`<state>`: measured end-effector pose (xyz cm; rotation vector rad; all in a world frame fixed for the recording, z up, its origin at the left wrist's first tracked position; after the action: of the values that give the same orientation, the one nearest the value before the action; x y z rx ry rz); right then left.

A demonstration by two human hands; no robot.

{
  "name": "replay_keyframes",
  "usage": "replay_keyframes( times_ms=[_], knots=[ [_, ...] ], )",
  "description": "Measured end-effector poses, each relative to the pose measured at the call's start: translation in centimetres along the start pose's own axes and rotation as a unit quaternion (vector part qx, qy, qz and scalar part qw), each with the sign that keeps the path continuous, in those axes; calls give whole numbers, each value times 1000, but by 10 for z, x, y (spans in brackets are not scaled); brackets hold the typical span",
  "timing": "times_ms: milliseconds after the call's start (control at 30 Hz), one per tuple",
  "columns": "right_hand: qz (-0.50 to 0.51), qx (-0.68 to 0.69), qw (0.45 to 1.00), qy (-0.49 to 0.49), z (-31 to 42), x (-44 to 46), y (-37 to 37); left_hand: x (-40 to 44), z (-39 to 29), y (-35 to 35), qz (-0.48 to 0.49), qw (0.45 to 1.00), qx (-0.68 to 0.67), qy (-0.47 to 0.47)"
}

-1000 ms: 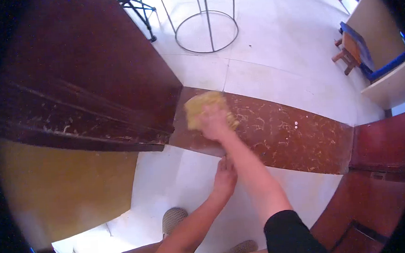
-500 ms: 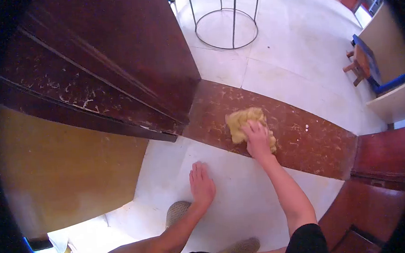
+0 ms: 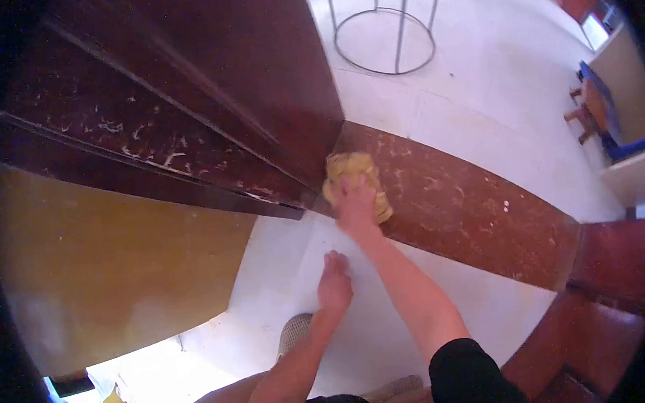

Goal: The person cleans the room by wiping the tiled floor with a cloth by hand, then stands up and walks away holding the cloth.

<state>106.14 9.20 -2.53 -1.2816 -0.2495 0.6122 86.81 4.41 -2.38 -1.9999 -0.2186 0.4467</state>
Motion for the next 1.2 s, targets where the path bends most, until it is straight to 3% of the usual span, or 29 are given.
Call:
replay_keyframes(
  times_ms=[67, 100, 133, 200, 233, 300, 333, 400, 467, 567, 667, 733, 800, 900, 967, 1033, 1067, 1100, 1133, 1167, 1200],
  knots=[
    [-57, 36, 992, -102, -9, -50, 11, -4, 24, -4, -1, 960, -255, -115],
    [-59, 47, 978, -196, -9, -85, -15, -12, 21, -22, -89, 946, -278, -143],
    [-37, 54, 973, -220, -23, -109, -26, -18, 16, -38, -182, 921, -299, -171],
    [10, 75, 958, -277, -57, -153, -42, -18, 4, -52, -227, 951, -188, -98],
    [41, 108, 976, -182, -87, -155, -49, -18, -1, -57, -248, 958, -130, -62],
    [7, 98, 990, -100, -161, -167, -54, -11, 8, -60, -301, 943, -127, -64],
    [-61, 54, 991, -110, -201, -175, -56, -7, 15, -61, -327, 935, -124, -64],
    [-19, -9, 997, 77, -264, -191, -81, -2, 34, -57, -303, 940, -123, -97],
    [-109, -33, 966, 233, -292, -230, -75, -5, 40, -48, -284, 947, -126, -82],
    [-126, 0, 937, 327, -250, -265, -41, -22, 9, -30, -254, 953, -161, -30],
    [-30, -9, 962, 271, -167, -253, -21, -40, -28, -19, -253, 947, -199, -11],
    [-53, -19, 990, 130, -117, -231, 1, -49, -33, -26, -261, 931, -252, -42],
    [-11, -2, 1000, -2, -56, -191, 4, -54, -21, -29, -284, 916, -273, -72],
    [120, 114, 983, -77, 32, -138, 16, -50, 15, -40, -353, 898, -238, -115],
    [145, 130, 971, -136, 60, -130, 41, -49, 41, -68, -406, 883, -191, -136],
    [97, 139, 964, -203, 73, -148, 39, -45, 62, -61, -373, 871, -298, -117],
    [134, 167, 951, -225, 72, -147, 39, -38, 71, -52, -357, 859, -352, -106],
    [172, 192, 934, -246, 61, -147, 36, -29, 69, -40, -307, 939, -154, -38],
    [209, 218, 915, -266, 50, -147, 31, -21, 69, -11, -239, 969, 54, 31],
    [223, 238, 919, -222, 37, -152, -13, -14, 65, 13, -158, 948, 260, 97],
    [238, 259, 919, -177, 22, -157, -55, -13, 55, 1, -130, 966, 217, 54]
  ],
)
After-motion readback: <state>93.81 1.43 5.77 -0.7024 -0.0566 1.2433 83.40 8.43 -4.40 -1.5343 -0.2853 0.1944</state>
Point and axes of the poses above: each hand's wrist, its own x-axis towards the middle knuckle, its own y-axis out of the palm, z = x × y, the point moved 7 cm from there along x, towards the middle knuckle, and after that the axes turned 13 degrees about y, right-handed, at the moved point
